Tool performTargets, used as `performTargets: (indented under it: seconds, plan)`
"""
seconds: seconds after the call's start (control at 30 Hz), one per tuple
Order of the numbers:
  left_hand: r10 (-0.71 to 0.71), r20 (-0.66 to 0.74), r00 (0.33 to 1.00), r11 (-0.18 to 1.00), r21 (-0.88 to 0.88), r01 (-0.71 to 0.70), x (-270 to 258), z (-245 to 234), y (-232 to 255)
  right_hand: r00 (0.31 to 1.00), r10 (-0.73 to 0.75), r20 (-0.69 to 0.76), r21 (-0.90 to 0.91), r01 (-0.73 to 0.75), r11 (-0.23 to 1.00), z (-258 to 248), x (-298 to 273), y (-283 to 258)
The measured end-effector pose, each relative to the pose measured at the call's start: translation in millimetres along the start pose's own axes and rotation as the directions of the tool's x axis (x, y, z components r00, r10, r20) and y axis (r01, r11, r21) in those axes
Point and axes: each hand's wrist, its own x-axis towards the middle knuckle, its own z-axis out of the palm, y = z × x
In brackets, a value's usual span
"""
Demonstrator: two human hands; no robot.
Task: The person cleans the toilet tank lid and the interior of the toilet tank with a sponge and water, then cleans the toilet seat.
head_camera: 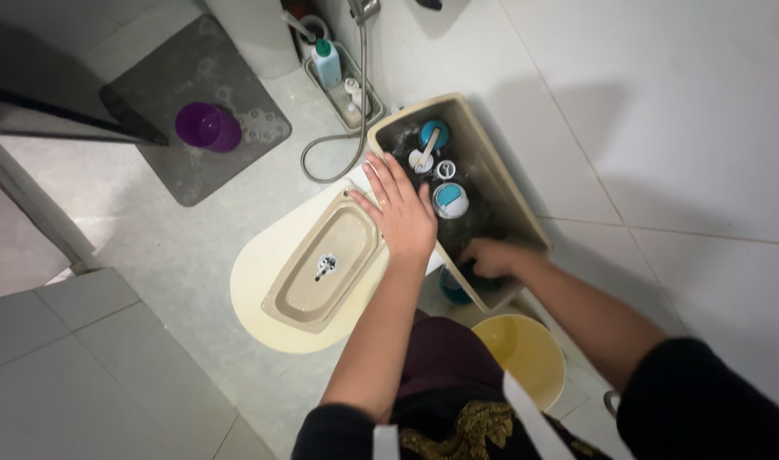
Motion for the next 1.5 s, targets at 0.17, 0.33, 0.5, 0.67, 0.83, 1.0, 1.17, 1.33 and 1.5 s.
performTargets:
  seconds: [0.17,0.33,0.5,0.67,0.83,1.0,1.17,1.33,1.5]
  plan:
    - [0.224,0.306,0.925,0.952,0.135,-0.275,-44,-6,13,0.99,0.141,0.013,-0.379,-0.126,0.917,-6,-28,-41]
    - [0.249,0.349,0.903,0.954,0.073,-0.291,-69,-11,23,0.96,0.281,0.005,-0.799,-0.166,0.578,-1,-23,-56]
    - [0.248,0.385,0.889,0.923,0.186,-0.338,-62,-9,22,0.947,0.301,-0.111,-0.981,-0.152,0.119,7,-2,-18]
    - [0.253,0.397,0.882,0.928,0.156,-0.337,-61,-10,21,0.951,0.271,-0.148,-0.983,-0.111,-0.149,-19,-2,-22]
    - [0.247,0.486,0.838,0.831,0.339,-0.442,-60,-10,25,0.945,0.283,-0.162,-0.944,-0.065,-0.323,-40,-13,-43]
    - [0.257,0.535,0.805,0.757,0.406,-0.512,-57,-8,26,0.948,0.212,-0.237,-0.962,-0.198,-0.191,-12,-23,-23]
    - [0.264,0.508,0.82,0.793,0.37,-0.485,-59,0,23,0.941,0.304,-0.151,-0.98,-0.101,-0.172,-28,-42,-60]
    - [0.264,0.498,0.826,0.78,0.393,-0.487,-61,1,21,0.927,0.358,-0.113,-0.977,-0.037,-0.212,-62,-39,-90]
    - [0.255,0.511,0.821,0.767,0.409,-0.494,-59,-6,24,0.95,0.268,-0.163,-0.972,-0.108,-0.208,-81,-25,-93]
